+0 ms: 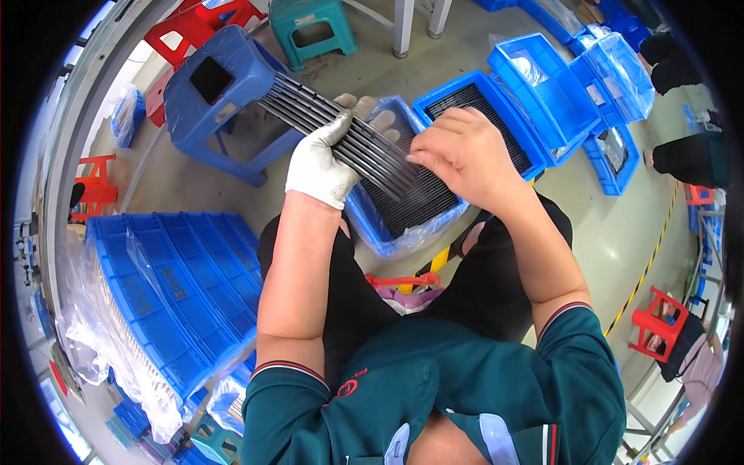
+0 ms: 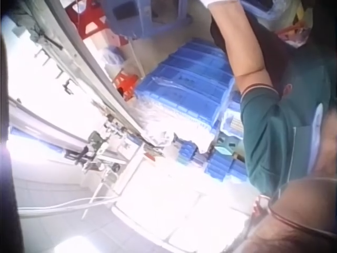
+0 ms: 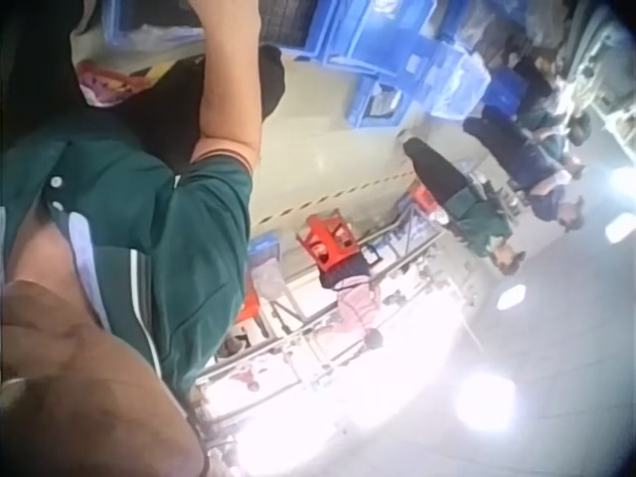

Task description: The recorder is inspecting small black rods and sorting them into plastic trays.

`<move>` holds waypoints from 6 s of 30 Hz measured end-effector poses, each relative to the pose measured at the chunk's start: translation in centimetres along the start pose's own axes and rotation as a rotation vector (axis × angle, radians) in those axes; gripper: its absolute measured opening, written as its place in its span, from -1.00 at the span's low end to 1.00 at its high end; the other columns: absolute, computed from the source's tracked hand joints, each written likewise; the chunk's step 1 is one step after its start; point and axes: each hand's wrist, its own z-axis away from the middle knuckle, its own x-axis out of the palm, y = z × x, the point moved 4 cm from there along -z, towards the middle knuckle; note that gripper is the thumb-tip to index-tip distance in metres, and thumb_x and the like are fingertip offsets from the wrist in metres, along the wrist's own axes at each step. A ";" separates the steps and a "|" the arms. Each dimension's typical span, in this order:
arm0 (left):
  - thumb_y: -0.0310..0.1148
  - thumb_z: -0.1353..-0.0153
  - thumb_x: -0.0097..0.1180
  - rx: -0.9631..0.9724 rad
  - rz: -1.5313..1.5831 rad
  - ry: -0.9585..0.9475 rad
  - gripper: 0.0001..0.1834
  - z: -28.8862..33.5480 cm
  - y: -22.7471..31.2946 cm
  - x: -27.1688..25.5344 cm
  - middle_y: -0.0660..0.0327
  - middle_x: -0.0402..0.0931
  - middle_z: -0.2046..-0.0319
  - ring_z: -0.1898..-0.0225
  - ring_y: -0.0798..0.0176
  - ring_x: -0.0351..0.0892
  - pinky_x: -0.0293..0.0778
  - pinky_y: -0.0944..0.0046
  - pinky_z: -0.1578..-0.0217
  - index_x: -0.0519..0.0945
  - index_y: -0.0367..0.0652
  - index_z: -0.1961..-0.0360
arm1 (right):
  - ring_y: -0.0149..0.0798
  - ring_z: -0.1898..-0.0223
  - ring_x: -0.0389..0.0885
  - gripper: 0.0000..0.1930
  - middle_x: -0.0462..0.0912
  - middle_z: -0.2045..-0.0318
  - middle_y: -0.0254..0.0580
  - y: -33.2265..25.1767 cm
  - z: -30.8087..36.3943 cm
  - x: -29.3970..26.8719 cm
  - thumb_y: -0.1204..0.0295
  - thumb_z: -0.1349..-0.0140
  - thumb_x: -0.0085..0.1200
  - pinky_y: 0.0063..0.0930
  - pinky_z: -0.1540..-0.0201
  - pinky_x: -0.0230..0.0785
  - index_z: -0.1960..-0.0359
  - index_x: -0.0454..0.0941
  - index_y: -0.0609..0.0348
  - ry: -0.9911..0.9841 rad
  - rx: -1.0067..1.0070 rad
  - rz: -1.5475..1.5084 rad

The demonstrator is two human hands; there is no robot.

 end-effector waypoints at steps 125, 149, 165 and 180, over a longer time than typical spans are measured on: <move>-0.62 -0.25 -0.12 0.127 0.000 0.066 -0.80 -1.0 0.5 -0.9 -0.03 0.51 0.13 0.08 -0.18 0.55 0.54 -0.16 0.12 0.37 -0.20 0.12 | -0.31 0.39 0.52 -0.89 0.58 0.47 -0.23 0.8 0.1 2.0 0.48 -0.04 0.25 -0.46 0.29 0.35 0.43 0.60 0.25 0.016 0.377 -0.305; -0.66 -0.23 -0.30 0.056 0.095 -0.233 -0.61 0.0 0.7 0.5 -0.14 0.26 -0.17 -0.20 -0.33 0.25 0.27 -0.34 -0.15 0.30 -0.25 -0.09 | -0.23 0.36 0.51 -0.92 0.58 0.52 -0.29 -0.3 -0.4 1.6 0.49 0.02 0.25 -0.41 0.25 0.36 0.46 0.63 0.16 -0.027 0.163 -0.253; -0.70 -0.21 -0.20 0.080 0.073 0.116 -0.75 -1.5 0.2 -1.7 -0.06 0.44 0.08 0.02 -0.25 0.48 0.45 -0.20 0.01 0.38 -0.20 0.13 | -0.20 0.42 0.49 -0.90 0.54 0.57 -0.31 -1.4 -0.4 2.3 0.44 0.05 0.26 -0.33 0.30 0.33 0.55 0.58 0.12 0.089 0.018 -0.166; -0.69 -0.22 -0.17 0.226 0.153 0.286 -0.75 -2.7 0.4 -3.5 -0.06 0.44 0.15 0.16 -0.11 0.52 0.50 -0.10 0.08 0.33 -0.18 0.11 | -0.27 0.28 0.48 -0.80 0.51 0.42 -0.38 -4.9 1.1 4.8 0.45 0.20 0.11 -0.33 0.18 0.36 0.43 0.57 0.07 0.093 -0.394 0.298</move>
